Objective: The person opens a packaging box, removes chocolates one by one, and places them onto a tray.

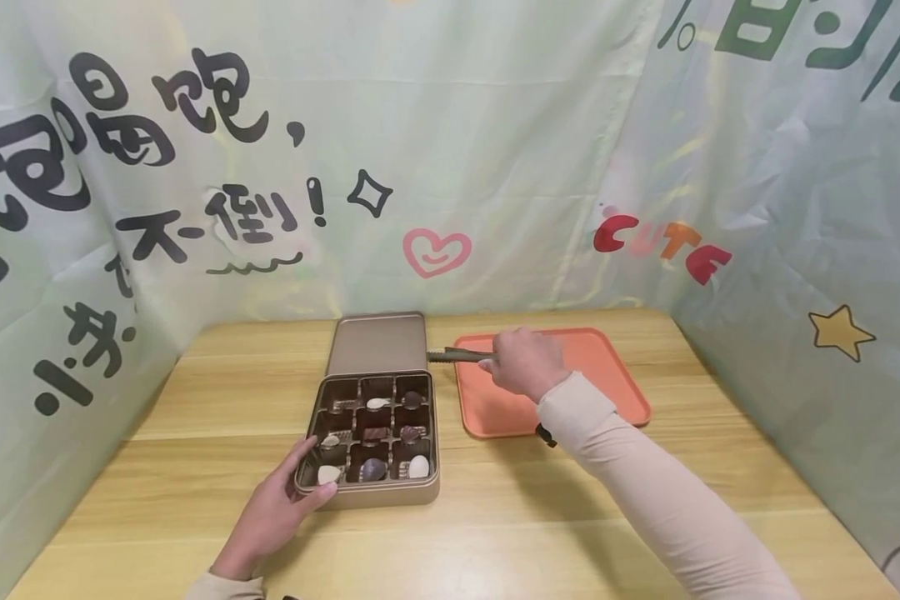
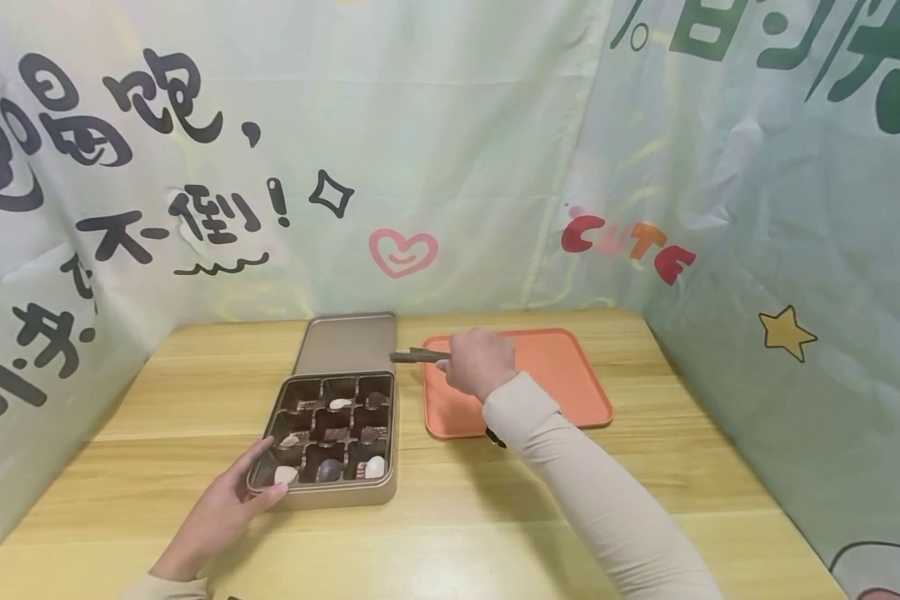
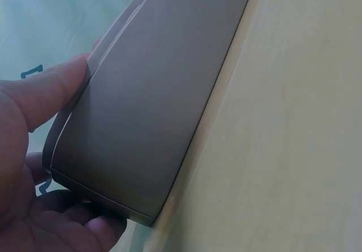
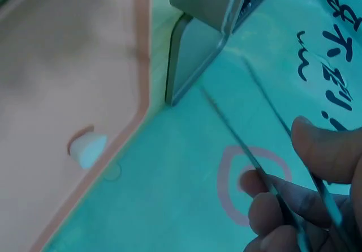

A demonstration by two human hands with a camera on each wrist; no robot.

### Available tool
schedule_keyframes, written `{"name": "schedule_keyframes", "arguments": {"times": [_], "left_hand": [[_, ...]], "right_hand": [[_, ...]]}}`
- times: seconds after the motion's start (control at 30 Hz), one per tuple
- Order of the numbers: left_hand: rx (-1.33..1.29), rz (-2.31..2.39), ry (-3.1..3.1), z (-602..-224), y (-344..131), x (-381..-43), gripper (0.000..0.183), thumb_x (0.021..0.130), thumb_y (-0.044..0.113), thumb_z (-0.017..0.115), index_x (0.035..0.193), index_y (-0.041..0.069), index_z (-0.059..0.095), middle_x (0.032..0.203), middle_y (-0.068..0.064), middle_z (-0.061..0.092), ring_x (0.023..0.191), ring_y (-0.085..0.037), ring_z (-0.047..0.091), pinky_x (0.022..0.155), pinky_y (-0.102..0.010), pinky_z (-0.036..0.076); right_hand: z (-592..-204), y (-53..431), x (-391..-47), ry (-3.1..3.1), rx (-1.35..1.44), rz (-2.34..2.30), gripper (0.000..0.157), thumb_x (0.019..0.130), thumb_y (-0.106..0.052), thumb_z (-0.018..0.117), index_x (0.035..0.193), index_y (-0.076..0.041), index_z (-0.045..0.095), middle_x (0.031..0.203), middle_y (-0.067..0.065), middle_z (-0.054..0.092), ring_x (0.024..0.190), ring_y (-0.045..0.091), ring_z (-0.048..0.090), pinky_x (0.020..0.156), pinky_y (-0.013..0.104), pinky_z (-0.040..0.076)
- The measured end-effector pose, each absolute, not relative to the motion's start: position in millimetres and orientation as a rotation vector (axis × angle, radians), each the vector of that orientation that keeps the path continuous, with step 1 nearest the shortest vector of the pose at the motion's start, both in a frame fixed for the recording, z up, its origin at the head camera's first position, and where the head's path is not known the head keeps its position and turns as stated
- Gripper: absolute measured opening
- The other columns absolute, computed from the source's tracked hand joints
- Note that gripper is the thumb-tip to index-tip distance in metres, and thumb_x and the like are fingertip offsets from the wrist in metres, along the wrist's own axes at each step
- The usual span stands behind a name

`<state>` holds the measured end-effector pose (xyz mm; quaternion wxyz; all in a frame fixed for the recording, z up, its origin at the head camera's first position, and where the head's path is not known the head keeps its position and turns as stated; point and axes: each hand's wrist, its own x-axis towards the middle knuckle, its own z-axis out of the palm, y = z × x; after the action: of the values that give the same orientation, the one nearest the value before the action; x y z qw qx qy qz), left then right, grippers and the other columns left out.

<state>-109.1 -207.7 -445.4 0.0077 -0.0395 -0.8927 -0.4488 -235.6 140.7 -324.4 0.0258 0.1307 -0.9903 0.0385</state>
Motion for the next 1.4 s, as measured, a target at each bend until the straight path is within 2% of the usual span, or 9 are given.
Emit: {"name": "schedule_keyframes", "arguments": {"times": [0.1,0.2,0.3,0.6,0.73,0.87,0.97,1.1,1.4], "left_hand": [[-0.132,-1.406,-2.783,-445,-207,-112,0.083,0.086,0.037,0.073,0.152,0.011,0.030,0.146,-0.029,0.037,0.112,-0.044,0.058,0.096,-0.063,0.045],[-0.135,-1.415,-2.778,-445,-206,-114,0.084,0.086,0.038,0.073,0.153,0.012,0.029,0.149,-0.027,0.034,0.114,-0.044,0.057,0.097,-0.063,0.043],[-0.112,-1.400,-2.799,-445,-207,-112,0.084,0.086,0.040,0.072,0.153,0.013,0.029,0.150,-0.026,0.032,0.116,-0.046,0.055,0.097,-0.065,0.042],[-0.093,-1.392,-2.809,-447,-209,-108,0.084,0.086,0.042,0.072,0.153,0.015,0.029,0.155,-0.020,0.026,0.119,-0.047,0.052,0.098,-0.068,0.038],[-0.085,-1.373,-2.820,-446,-209,-109,0.085,0.085,0.043,0.073,0.153,0.016,0.029,0.155,-0.020,0.028,0.101,-0.040,0.060,0.092,-0.061,0.047],[-0.083,-1.363,-2.827,-446,-208,-110,0.086,0.085,0.044,0.072,0.153,0.017,0.028,0.154,-0.020,0.029,0.105,-0.044,0.058,0.093,-0.064,0.045],[-0.089,-1.379,-2.817,-446,-209,-110,0.085,0.086,0.043,0.072,0.153,0.015,0.029,0.152,-0.024,0.030,0.120,-0.049,0.050,0.099,-0.069,0.037],[-0.098,-1.391,-2.808,-447,-209,-109,0.084,0.086,0.041,0.072,0.153,0.013,0.029,0.150,-0.026,0.033,0.116,-0.047,0.054,0.098,-0.067,0.040],[-0.105,-1.388,-2.811,-446,-208,-110,0.084,0.087,0.042,0.071,0.153,0.013,0.029,0.152,-0.025,0.029,0.119,-0.050,0.050,0.099,-0.069,0.037]], "right_hand": [[-327,138,-235,-3.001,0.452,0.087,0.034,0.090,-0.042,0.068,0.069,-0.016,0.061,0.052,-0.004,0.047,0.045,0.015,0.047,0.039,0.029,0.038],[-328,135,-235,-2.949,0.455,0.024,0.024,0.089,-0.041,0.070,0.080,-0.019,0.066,0.058,-0.006,0.055,0.051,0.016,0.052,0.048,0.035,0.043],[-331,132,-234,-2.929,0.479,-0.028,0.017,0.089,-0.039,0.069,0.089,-0.022,0.067,0.065,-0.008,0.059,0.057,0.017,0.053,0.057,0.040,0.042],[-339,118,-233,-2.822,0.547,-0.079,0.014,0.086,-0.035,0.074,0.090,-0.025,0.065,0.070,-0.008,0.063,0.059,0.017,0.055,0.056,0.037,0.039],[-341,113,-234,-2.794,0.583,-0.060,0.014,0.085,-0.034,0.075,0.092,-0.026,0.066,0.071,-0.008,0.064,0.060,0.018,0.057,0.056,0.037,0.039],[-342,107,-235,-2.773,0.608,-0.045,0.012,0.085,-0.032,0.075,0.090,-0.026,0.067,0.072,-0.008,0.066,0.063,0.019,0.060,0.059,0.040,0.043],[-341,102,-235,-2.782,0.628,-0.063,0.011,0.086,-0.033,0.074,0.090,-0.024,0.067,0.074,-0.007,0.067,0.065,0.019,0.061,0.062,0.042,0.045],[-342,96,-234,-2.778,0.646,-0.093,0.013,0.087,-0.035,0.072,0.092,-0.023,0.068,0.075,-0.006,0.067,0.065,0.020,0.061,0.061,0.040,0.046],[-343,88,-237,-2.752,0.666,-0.117,0.012,0.088,-0.036,0.071,0.091,-0.024,0.070,0.081,-0.007,0.069,0.071,0.020,0.063,0.063,0.040,0.046]]}}
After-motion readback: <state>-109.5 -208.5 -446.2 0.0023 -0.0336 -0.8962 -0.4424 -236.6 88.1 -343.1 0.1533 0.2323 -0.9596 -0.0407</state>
